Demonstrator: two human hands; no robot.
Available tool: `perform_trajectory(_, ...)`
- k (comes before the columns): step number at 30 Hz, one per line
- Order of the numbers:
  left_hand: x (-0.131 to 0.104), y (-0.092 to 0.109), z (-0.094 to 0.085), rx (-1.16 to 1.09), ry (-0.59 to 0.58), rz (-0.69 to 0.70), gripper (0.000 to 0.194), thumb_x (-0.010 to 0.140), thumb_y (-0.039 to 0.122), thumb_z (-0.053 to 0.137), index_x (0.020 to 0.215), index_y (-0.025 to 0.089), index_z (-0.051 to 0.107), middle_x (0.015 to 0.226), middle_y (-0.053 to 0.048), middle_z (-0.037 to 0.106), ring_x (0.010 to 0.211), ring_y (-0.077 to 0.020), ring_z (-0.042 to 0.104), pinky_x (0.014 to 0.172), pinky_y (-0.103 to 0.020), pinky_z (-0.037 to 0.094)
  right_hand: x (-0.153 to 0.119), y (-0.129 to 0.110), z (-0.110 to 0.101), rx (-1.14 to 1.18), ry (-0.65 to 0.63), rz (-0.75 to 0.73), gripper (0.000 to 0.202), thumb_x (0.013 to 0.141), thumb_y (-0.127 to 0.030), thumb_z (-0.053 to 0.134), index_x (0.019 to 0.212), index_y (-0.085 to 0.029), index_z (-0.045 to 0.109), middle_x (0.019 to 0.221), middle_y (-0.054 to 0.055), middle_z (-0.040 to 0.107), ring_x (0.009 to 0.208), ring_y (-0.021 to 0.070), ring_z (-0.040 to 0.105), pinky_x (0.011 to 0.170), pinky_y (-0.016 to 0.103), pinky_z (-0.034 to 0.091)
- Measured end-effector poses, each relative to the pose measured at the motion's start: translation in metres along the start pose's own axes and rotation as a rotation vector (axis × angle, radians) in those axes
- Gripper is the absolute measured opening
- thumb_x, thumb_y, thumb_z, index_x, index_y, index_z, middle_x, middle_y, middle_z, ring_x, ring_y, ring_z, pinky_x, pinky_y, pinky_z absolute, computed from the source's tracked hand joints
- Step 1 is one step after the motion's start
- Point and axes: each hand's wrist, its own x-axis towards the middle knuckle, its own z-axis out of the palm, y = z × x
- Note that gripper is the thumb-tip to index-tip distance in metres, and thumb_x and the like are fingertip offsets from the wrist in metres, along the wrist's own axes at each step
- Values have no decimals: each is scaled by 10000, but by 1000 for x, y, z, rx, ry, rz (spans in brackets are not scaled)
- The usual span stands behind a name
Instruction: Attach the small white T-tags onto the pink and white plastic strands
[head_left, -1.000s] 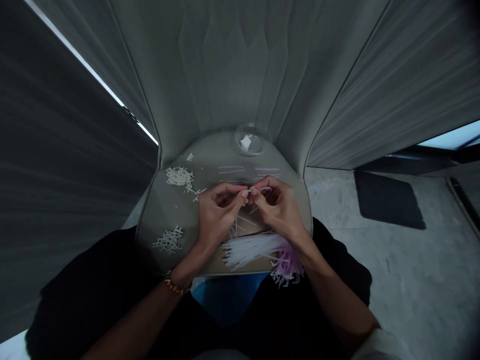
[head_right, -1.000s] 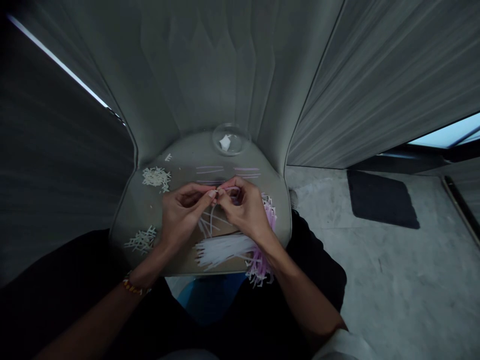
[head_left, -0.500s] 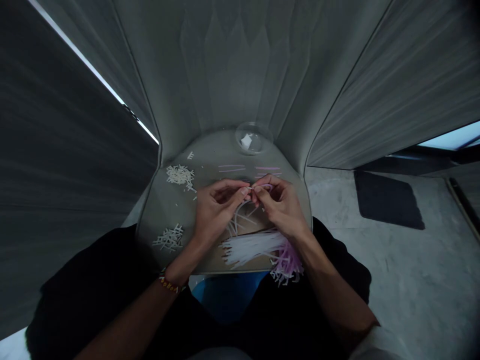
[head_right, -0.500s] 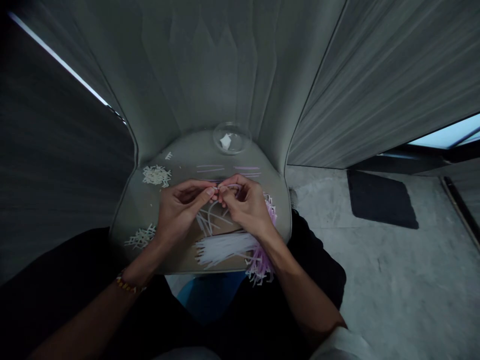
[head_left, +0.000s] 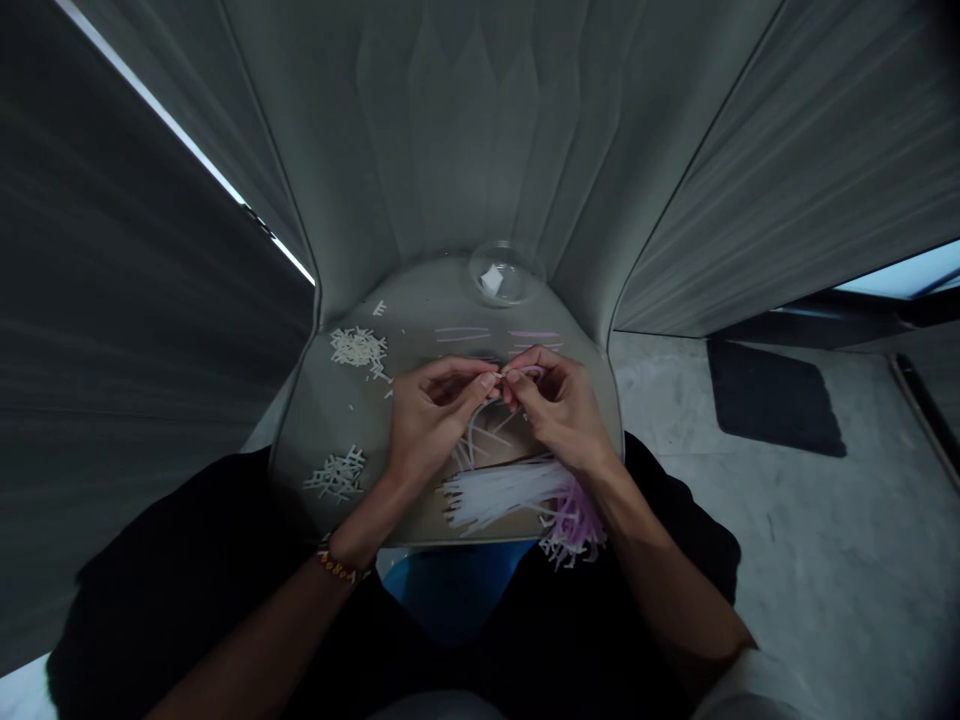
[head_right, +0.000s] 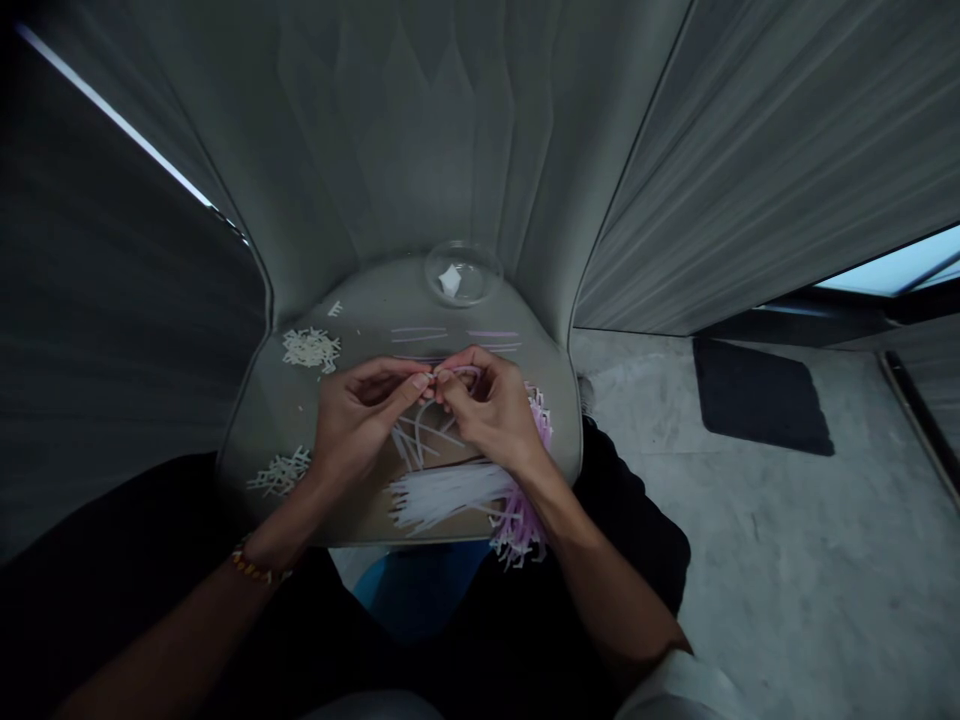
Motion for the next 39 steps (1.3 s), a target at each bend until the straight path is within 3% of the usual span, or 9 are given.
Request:
perform_trajectory(15, 0, 4, 2, 70, 26, -13, 135, 809, 262, 806, 899, 165, 779, 869, -52, 783, 773, -155, 736, 750, -240, 599, -1, -2, 1, -60, 6, -18, 178, 859, -342, 749, 841, -181, 677, 698, -8, 666, 618, 112, 605, 592, 249, 490)
perform_trajectory(39, -5, 7, 9, 109, 104, 5, 89, 800, 236, 791, 837, 162, 758, 811, -39, 774, 726, -160, 732, 722, -262, 605, -4, -3, 4, -152, 44, -21, 212, 857, -387, 749, 821, -201, 654, 710, 2, 661, 649, 145, 628, 640, 283, 532)
